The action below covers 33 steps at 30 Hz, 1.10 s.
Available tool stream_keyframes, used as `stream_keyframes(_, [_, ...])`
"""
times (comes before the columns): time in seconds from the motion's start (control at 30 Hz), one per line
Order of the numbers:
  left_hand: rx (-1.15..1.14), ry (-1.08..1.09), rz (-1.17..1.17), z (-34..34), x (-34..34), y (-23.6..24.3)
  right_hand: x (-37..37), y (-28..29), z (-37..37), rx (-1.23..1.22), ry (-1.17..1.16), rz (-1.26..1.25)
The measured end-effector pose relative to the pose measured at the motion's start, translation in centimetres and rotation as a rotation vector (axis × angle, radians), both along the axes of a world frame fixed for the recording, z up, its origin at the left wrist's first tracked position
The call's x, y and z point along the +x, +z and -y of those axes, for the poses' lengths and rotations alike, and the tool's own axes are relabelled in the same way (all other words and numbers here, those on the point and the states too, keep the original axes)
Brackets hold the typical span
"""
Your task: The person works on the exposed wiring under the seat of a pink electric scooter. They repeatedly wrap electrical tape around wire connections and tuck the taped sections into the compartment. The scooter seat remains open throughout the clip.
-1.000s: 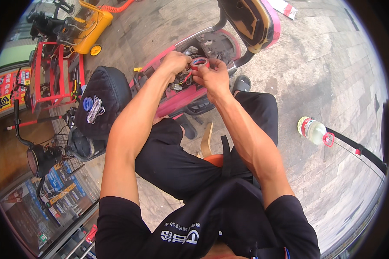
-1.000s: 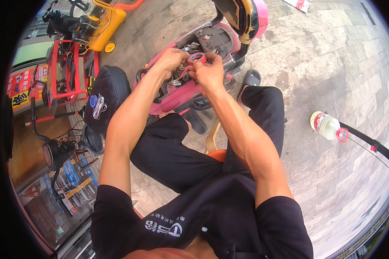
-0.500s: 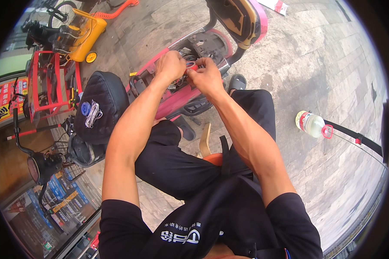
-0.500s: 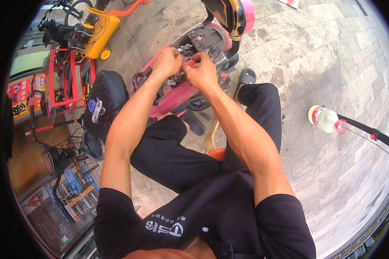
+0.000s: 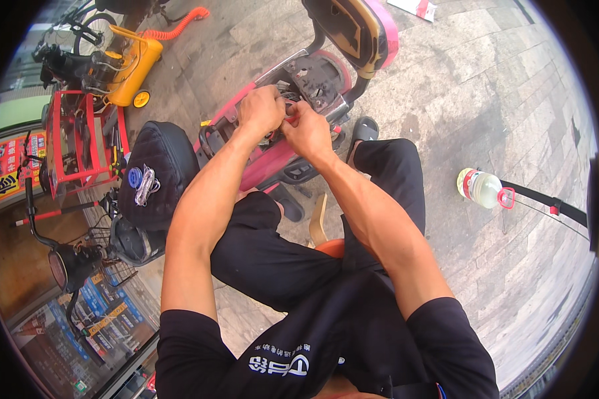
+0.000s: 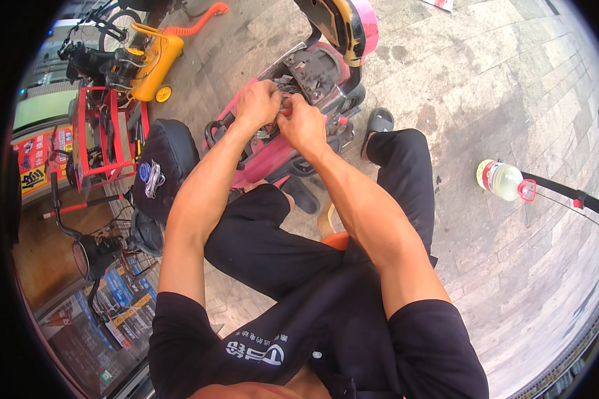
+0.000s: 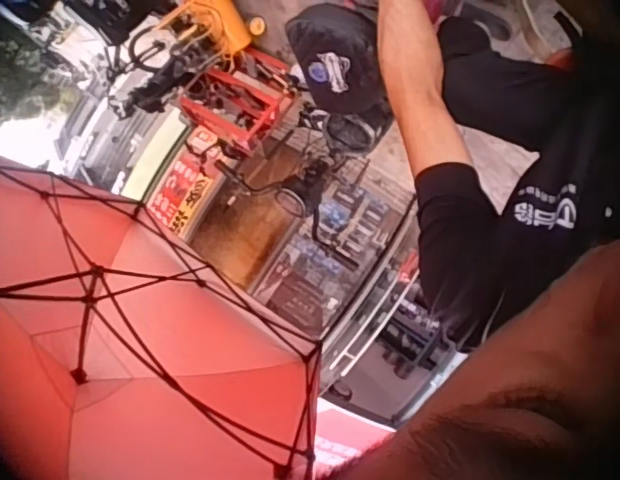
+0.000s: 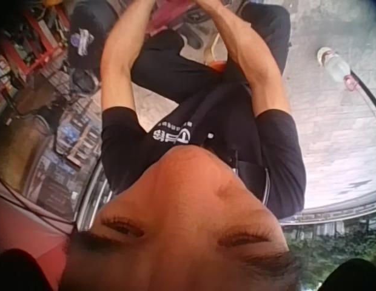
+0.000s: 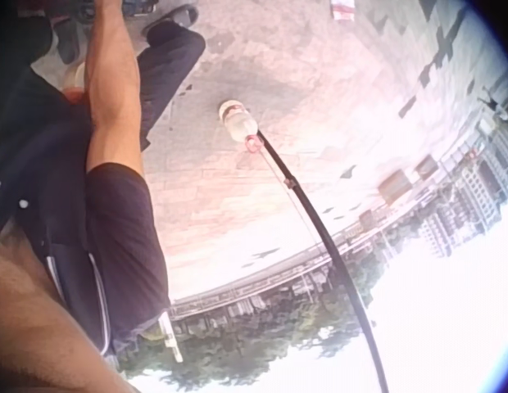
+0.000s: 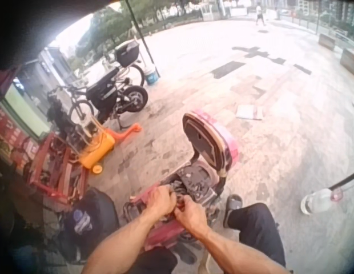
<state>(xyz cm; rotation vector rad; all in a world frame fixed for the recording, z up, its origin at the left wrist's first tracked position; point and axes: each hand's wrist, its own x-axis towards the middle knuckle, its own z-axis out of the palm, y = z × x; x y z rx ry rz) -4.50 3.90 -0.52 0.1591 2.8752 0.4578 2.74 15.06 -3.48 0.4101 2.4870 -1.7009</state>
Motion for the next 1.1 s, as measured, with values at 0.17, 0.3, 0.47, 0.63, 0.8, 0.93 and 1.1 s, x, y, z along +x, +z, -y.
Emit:
stream_keyframes(0.17, [0.0, -0.069, -0.045, 0.1, 0.2, 0.0, 0.4, -0.4, -0.8, -0.092, 0.049, -0.143])
stream_keyframes(0.3, [0.004, -0.084, -0.077, 0.0, 0.4, 0.0, -0.1, -0.6, -1.2, -0.026, 0.112, -0.166])
stream_keyframes(0.47, [-0.003, -0.035, -0.066, -0.2, 0.5, -0.1, -0.3, -0.9, -1.4, 0.14, 0.151, -0.233])
stream_keyframes(0.63, [0.004, -0.024, -0.064, -0.2, 0.6, 0.0, -0.6, -0.8, -1.5, 0.13, 0.189, -0.237])
stream_keyframes(0.8, [0.03, -0.038, -0.057, 0.0, 0.4, -0.3, -1.3, -0.6, -1.6, 0.202, 0.26, -0.155])
stream_keyframes(0.93, [0.047, -0.058, -0.082, 0.1, 0.5, -0.9, -1.6, -0.5, -1.3, 0.268, 0.244, -0.108])
stream_keyframes(1.1, [0.062, 0.009, -0.072, 0.2, 0.4, -0.9, -1.2, -0.4, -1.6, 0.182, 0.242, -0.179])
